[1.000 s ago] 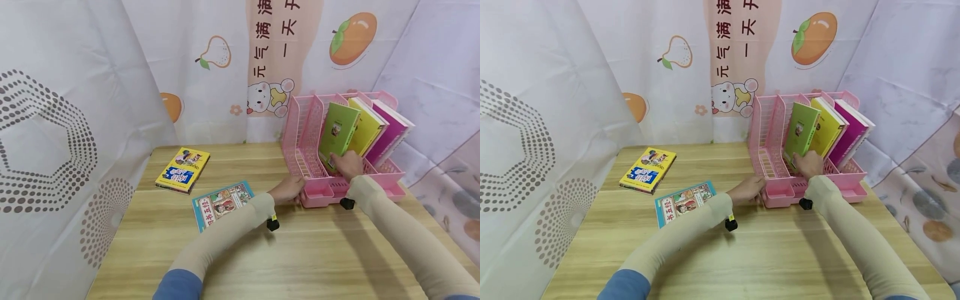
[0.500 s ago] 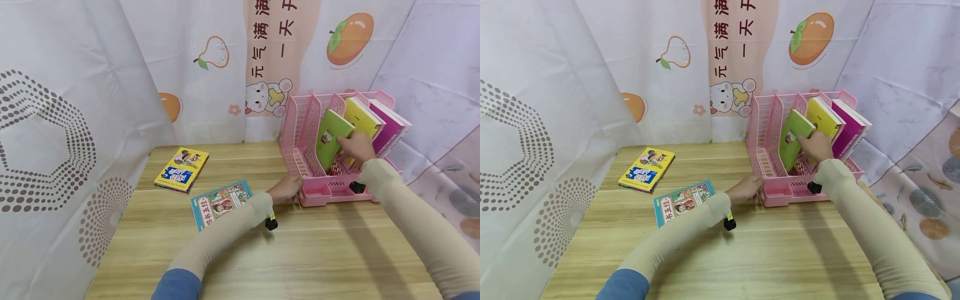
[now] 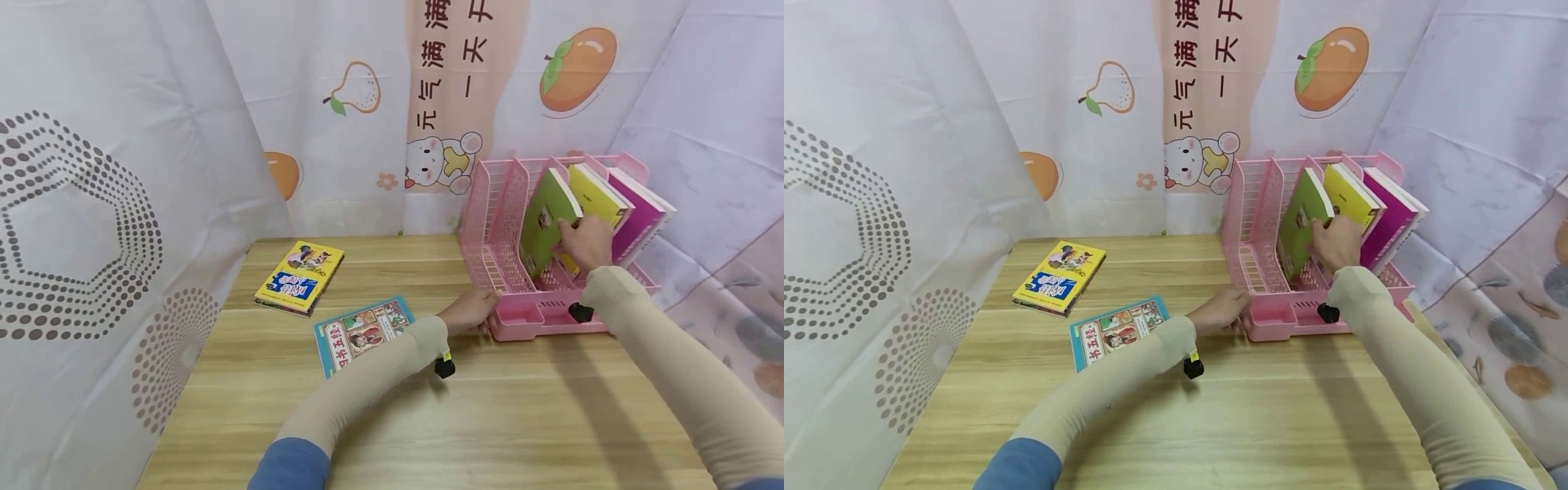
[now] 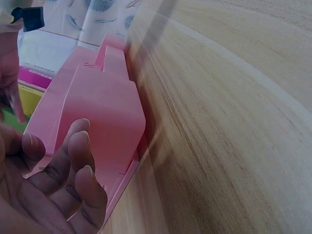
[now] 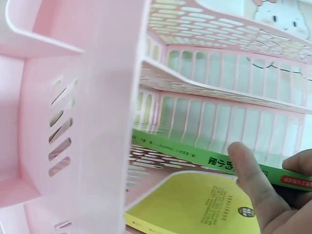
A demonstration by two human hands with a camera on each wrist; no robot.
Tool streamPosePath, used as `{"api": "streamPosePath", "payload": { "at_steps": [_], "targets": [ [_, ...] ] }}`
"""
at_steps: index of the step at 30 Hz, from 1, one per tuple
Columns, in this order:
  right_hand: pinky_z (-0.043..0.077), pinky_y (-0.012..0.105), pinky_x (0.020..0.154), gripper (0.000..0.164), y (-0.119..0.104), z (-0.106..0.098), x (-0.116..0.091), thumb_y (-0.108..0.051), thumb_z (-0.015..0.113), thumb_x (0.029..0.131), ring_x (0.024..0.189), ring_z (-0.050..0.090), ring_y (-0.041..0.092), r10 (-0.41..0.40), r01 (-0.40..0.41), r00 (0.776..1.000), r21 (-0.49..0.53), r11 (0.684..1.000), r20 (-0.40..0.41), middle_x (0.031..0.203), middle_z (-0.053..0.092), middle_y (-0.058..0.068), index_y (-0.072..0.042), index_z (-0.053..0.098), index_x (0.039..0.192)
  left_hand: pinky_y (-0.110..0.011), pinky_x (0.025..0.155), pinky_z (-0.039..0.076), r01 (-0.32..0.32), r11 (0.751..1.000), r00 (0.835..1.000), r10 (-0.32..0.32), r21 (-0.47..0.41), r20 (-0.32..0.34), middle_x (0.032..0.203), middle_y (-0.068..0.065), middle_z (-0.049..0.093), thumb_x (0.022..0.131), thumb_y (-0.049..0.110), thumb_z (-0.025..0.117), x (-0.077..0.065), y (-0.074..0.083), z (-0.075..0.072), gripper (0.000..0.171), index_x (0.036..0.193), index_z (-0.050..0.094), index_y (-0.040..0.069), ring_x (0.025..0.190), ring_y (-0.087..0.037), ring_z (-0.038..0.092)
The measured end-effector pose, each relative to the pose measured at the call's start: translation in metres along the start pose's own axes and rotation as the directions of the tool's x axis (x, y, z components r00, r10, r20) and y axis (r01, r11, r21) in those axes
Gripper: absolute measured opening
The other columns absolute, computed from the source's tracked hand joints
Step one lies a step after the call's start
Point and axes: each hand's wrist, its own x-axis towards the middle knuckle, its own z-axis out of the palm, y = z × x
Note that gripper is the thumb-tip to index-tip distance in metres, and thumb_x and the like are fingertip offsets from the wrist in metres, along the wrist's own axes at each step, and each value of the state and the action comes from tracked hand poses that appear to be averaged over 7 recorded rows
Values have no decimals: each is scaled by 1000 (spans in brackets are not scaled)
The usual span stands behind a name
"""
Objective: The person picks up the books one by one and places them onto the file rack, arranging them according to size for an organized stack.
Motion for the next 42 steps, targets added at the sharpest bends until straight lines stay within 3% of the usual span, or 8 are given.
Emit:
{"api": "streamPosePath", "payload": {
  "at_steps": [7,14,18,23,28,31,36,42],
  "targets": [
    [51,39,44,61,13,1,2,-43,41,99,62,67,34,23,-24,1000,-68,997,-20,92,65,33,14,60,106,-46,55,51,-16,1000,1000,16,-8,27,75,-12,68,103,43,34,-2,4,5,46,86,53,5,63,-38,61],
    [45,39,38,68,19,-7,-3,-55,42,96,46,59,26,-43,45,999,-113,993,20,64,65,18,8,63,82,-41,48,44,33,996,999,-30,-82,32,73,-13,66,103,34,40,-3,10,1,40,81,54,4,53,-28,55],
    [50,43,42,70,20,-6,-10,-54,40,97,49,63,33,-34,39,992,-40,998,118,59,64,16,8,64,79,-35,54,50,-33,999,999,33,31,-9,75,-7,65,102,32,44,-1,11,-11,35,80,58,7,61,-27,61],
    [48,40,43,59,15,0,-15,-47,45,97,51,60,31,-97,107,985,-63,992,139,64,65,15,3,67,76,-29,60,53,-141,978,986,152,153,-65,85,-7,64,99,30,48,0,8,-30,26,85,58,11,72,-24,64],
    [45,34,49,51,8,10,-17,-53,45,95,61,58,22,-145,164,979,-121,979,146,82,68,12,-7,67,90,-27,64,50,-126,963,976,163,236,-143,93,0,62,97,43,49,-2,6,-46,27,97,56,17,78,-13,59],
    [48,34,54,51,4,16,-19,-55,46,94,68,62,23,-157,175,969,-82,981,190,95,68,14,-9,65,104,-29,75,50,-117,945,973,171,304,-157,106,4,60,97,52,45,-6,6,-54,38,109,57,19,90,-11,58],
    [50,38,67,47,1,27,-28,-52,49,94,83,62,27,-208,229,948,-63,971,242,102,65,13,-11,60,114,-34,91,47,-114,920,979,168,374,-116,130,3,54,95,59,40,-13,1,-65,56,131,53,17,112,-17,55],
    [46,46,82,48,-6,39,-33,-50,56,92,95,55,27,-317,334,912,-21,942,262,108,62,10,-11,58,120,-36,97,44,-135,884,980,186,448,-73,137,0,50,98,51,42,-23,-9,-78,54,136,49,12,120,-23,51]
  ]
}}
